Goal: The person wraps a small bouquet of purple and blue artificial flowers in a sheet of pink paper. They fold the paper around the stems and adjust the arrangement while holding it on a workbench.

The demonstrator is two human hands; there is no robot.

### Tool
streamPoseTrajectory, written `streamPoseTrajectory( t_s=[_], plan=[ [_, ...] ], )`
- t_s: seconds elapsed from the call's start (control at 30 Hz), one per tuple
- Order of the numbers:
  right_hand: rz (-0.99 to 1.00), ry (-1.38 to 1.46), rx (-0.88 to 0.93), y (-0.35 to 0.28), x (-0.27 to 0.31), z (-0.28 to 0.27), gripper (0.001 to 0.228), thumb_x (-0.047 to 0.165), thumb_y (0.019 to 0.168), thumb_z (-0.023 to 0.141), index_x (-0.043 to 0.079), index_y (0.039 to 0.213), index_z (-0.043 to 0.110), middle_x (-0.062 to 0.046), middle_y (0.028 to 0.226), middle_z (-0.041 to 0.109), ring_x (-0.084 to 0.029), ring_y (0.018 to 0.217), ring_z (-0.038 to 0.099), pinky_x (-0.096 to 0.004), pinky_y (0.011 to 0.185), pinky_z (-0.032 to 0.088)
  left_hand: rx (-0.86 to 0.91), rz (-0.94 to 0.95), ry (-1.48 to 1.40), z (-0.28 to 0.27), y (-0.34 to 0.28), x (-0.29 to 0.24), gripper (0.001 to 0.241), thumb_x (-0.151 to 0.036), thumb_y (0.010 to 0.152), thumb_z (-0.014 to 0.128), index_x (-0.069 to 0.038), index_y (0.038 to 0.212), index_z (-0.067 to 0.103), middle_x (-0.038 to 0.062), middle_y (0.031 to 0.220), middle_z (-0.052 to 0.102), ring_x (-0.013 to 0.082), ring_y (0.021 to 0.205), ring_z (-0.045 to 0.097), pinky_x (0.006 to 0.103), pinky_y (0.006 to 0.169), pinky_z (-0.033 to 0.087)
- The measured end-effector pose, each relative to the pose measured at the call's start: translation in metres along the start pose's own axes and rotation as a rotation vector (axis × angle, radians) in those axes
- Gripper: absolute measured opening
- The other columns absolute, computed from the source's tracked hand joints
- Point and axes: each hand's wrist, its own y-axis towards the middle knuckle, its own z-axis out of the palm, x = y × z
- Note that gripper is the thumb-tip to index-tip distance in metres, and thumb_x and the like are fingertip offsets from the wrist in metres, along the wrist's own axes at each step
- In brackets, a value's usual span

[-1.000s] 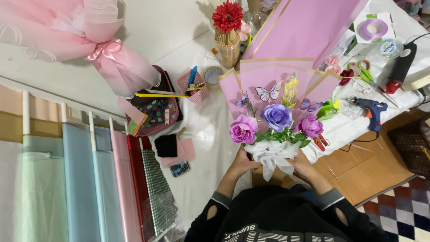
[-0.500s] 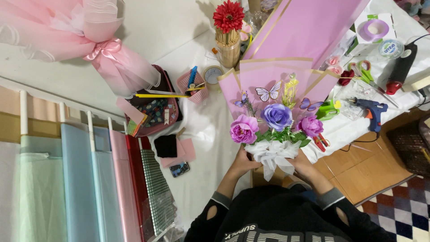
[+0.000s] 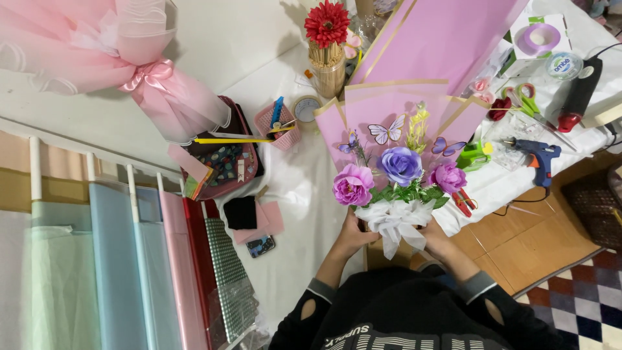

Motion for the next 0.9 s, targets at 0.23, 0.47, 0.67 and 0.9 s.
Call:
streamPoseTrajectory(
  t_s=[0.23, 0.47, 0.67, 0.9],
  plan=[
    [0.008, 0.004, -0.014, -0.002, 0.015, 0.010, 0.082, 0.009, 0.070, 0.079, -0.011, 0.142, 0.047, -0.035, 0.128, 0.057, -0.048, 0.119, 0.053, -0.062, 0.102, 0.041, -0.029, 0.012, -0.031, -0.005, -0.004, 0.008, 0.089, 0.014, 0.060, 0.081, -0.010, 0.138, 0.047, 0.007, 0.123, 0.064, 0.0187, 0.112, 0.056, 0.0368, 0.094, 0.053],
    [0.019, 0.005, -0.030, -0.008, 0.023, 0.012, 0.085, 0.010, 0.070, 0.077, -0.012, 0.145, 0.043, -0.038, 0.131, 0.054, -0.052, 0.123, 0.051, -0.064, 0.105, 0.038, -0.057, 0.048, 0.007, -0.005, -0.005, 0.012, 0.087, 0.010, 0.057, 0.086, -0.006, 0.135, 0.051, 0.011, 0.122, 0.066, 0.0226, 0.115, 0.057, 0.0469, 0.106, 0.045],
    [0.025, 0.004, -0.034, -0.008, 0.033, -0.021, 0.088, 0.010, 0.070, 0.076, -0.014, 0.147, 0.040, -0.041, 0.133, 0.052, -0.055, 0.126, 0.049, -0.066, 0.107, 0.036, -0.066, 0.044, 0.020, -0.001, 0.002, -0.006, 0.086, 0.008, 0.058, 0.088, -0.006, 0.134, 0.050, 0.010, 0.123, 0.065, 0.0232, 0.118, 0.055, 0.0480, 0.109, 0.043],
    [-0.229, -0.128, -0.273, 0.019, 0.221, -0.066, 0.045, 0.019, 0.104, 0.049, 0.001, 0.144, 0.050, -0.011, 0.123, 0.062, -0.023, 0.106, 0.060, -0.035, 0.096, 0.051, -0.108, -0.285, 0.218, 0.023, 0.012, -0.073, 0.082, -0.003, 0.067, 0.080, -0.011, 0.138, 0.038, 0.004, 0.096, 0.057, 0.0088, 0.076, 0.053, 0.0260, 0.061, 0.047]
  ],
)
